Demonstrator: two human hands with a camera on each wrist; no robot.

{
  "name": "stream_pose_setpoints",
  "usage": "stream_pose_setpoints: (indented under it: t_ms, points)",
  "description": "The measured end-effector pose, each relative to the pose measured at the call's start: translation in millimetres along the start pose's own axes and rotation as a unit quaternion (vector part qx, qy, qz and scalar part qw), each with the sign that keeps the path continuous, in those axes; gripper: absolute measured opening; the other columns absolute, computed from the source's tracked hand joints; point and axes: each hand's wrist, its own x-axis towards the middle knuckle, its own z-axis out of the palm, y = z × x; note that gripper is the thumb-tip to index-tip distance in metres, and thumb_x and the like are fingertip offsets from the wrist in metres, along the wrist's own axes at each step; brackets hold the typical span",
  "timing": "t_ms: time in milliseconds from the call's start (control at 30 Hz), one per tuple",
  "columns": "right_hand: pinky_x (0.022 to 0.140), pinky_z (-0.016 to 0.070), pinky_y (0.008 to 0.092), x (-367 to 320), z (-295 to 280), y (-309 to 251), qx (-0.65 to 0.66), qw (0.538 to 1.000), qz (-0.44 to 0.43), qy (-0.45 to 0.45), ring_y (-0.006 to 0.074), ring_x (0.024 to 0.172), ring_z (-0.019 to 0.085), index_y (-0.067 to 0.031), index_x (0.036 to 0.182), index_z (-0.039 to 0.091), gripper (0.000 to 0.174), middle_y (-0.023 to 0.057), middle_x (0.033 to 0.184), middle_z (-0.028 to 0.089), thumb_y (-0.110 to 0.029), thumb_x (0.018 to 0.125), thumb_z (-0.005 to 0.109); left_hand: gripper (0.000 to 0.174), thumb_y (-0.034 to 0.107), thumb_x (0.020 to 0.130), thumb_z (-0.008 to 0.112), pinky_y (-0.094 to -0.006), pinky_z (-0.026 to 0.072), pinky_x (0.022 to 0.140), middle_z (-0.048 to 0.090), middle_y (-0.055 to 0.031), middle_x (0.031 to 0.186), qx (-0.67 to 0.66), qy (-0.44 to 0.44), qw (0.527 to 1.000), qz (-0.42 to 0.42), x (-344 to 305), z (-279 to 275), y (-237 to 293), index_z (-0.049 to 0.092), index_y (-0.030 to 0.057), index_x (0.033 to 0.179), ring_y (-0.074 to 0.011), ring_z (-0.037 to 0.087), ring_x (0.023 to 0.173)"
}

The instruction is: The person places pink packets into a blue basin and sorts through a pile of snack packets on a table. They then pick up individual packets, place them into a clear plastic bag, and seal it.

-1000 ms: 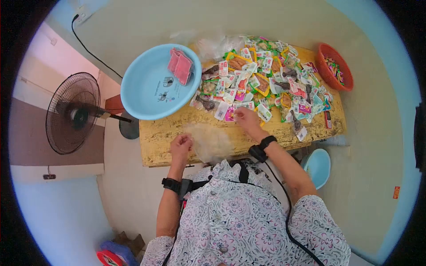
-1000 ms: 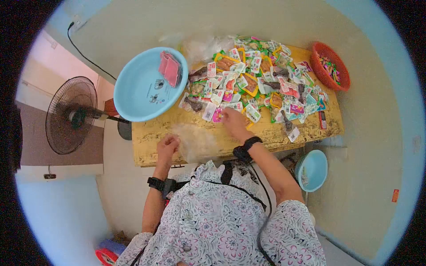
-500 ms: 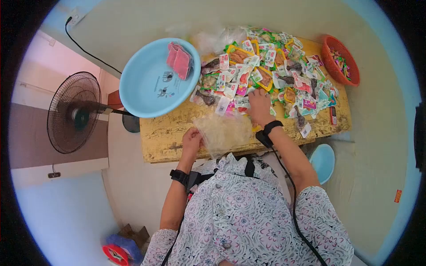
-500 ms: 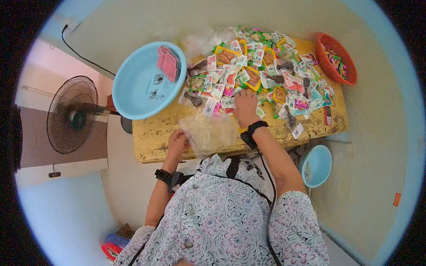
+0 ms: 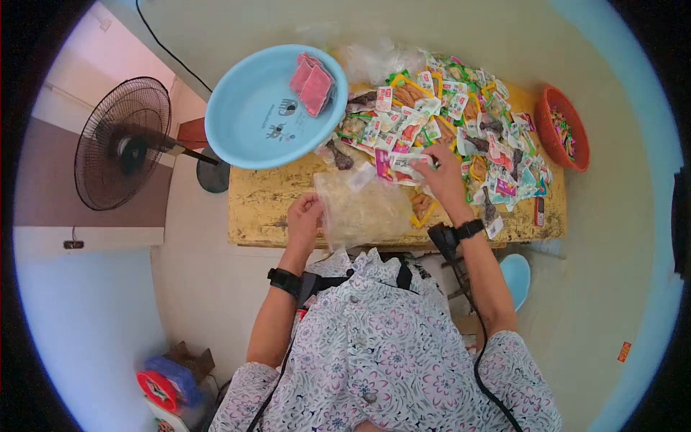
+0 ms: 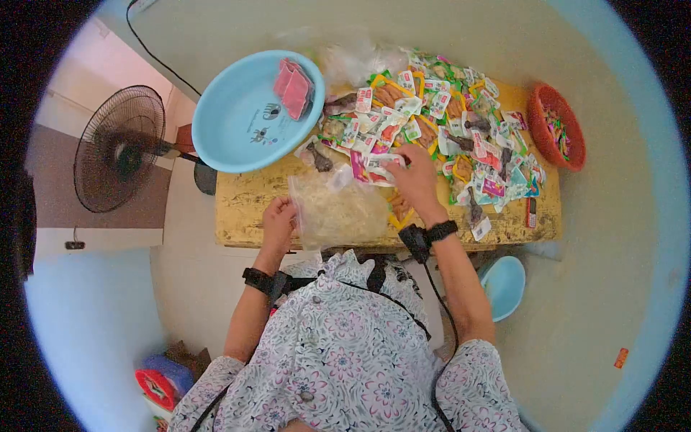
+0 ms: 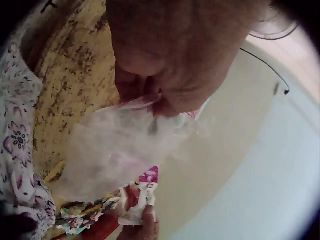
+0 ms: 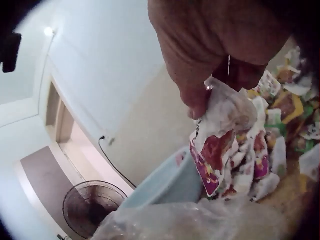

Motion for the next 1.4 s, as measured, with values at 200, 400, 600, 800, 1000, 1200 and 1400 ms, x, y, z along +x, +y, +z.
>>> stream_pose_setpoints:
  t_ms: [200, 400, 600, 800, 1000, 1200, 1400]
  points:
    - [0.058, 0.0399, 0.0226, -14, -56, -124, 0.147, 0.987, 0.048, 0.034, 0.0052, 0.068, 0.051, -0.0039, 0.086, 0.063, 0.022, -0.0033, 0.081, 0.058, -0.015, 0.079, 0.081, 0.009, 0.008, 0.089, 0.067, -0.0212, 0.0402, 0.051, 0.059, 0.0002, 0.07, 0.063, 0.018, 0.994, 0.085, -5, 18, 37, 0.059, 0.0048, 0.087, -0.0061, 0.053, 0.058]
    - [0.055, 0.0415, 0.0242, -47, -52, -204, 0.113, 0.984, -0.14, -0.015, 0.0098, 0.064, 0.053, -0.0034, 0.082, 0.061, 0.019, 0.0008, 0.076, 0.057, -0.005, 0.078, 0.079, 0.015, 0.01, 0.089, 0.067, -0.0233, 0.042, 0.043, 0.059, -0.0013, 0.066, 0.022, -0.055, 0.987, 0.146, -1, 50, 44, 0.056, 0.0049, 0.08, -0.0079, 0.054, 0.05]
    - [0.053, 0.0442, 0.0301, -59, -42, -201, 0.021, 0.977, -0.208, -0.026, 0.0174, 0.062, 0.057, -0.0034, 0.078, 0.058, 0.019, 0.0077, 0.075, 0.057, -0.002, 0.078, 0.077, 0.02, 0.013, 0.089, 0.069, -0.0247, 0.0456, 0.039, 0.057, -0.0021, 0.062, -0.021, -0.075, 0.995, 0.068, -22, 56, 62, 0.054, 0.0052, 0.078, -0.009, 0.055, 0.048]
    - [0.055, 0.0436, 0.0292, -59, -36, -184, -0.03, 0.987, -0.158, -0.005, 0.0156, 0.061, 0.054, -0.0021, 0.081, 0.06, 0.018, 0.0066, 0.072, 0.055, -0.008, 0.08, 0.077, 0.022, 0.016, 0.089, 0.072, -0.0246, 0.045, 0.04, 0.057, -0.0017, 0.063, 0.001, -0.106, 0.994, 0.03, -39, 59, 71, 0.055, 0.0054, 0.079, -0.009, 0.053, 0.048]
    - [0.058, 0.0401, 0.0209, -45, -33, -128, 0.129, 0.989, 0.07, -0.021, 0.0025, 0.066, 0.051, -0.0027, 0.088, 0.065, 0.017, -0.0039, 0.075, 0.061, -0.012, 0.084, 0.078, 0.017, 0.01, 0.087, 0.072, -0.0239, 0.0431, 0.042, 0.057, -0.0008, 0.062, 0.01, -0.165, 0.984, 0.064, -47, 55, 83, 0.057, 0.0052, 0.082, -0.0087, 0.053, 0.049]
    - [0.059, 0.0417, 0.0197, -45, -40, -120, 0.206, 0.967, 0.137, -0.058, 0.0025, 0.068, 0.054, -0.0021, 0.094, 0.068, 0.014, -0.0025, 0.078, 0.065, -0.015, 0.089, 0.073, 0.014, 0.006, 0.085, 0.07, -0.0241, 0.0448, 0.045, 0.059, -0.0007, 0.067, -0.004, -0.199, 0.977, 0.07, -48, 47, 78, 0.056, 0.005, 0.088, -0.0091, 0.055, 0.053]
    - [0.059, 0.045, 0.0212, -45, -38, -92, 0.28, 0.943, 0.16, -0.088, 0.0045, 0.068, 0.057, -0.0018, 0.096, 0.066, 0.014, 0.0, 0.083, 0.067, -0.015, 0.092, 0.07, 0.015, 0.01, 0.086, 0.07, -0.0236, 0.0488, 0.057, 0.061, 0.0002, 0.078, -0.003, -0.195, 0.979, 0.052, -48, 30, 81, 0.059, 0.006, 0.095, -0.0078, 0.057, 0.063]
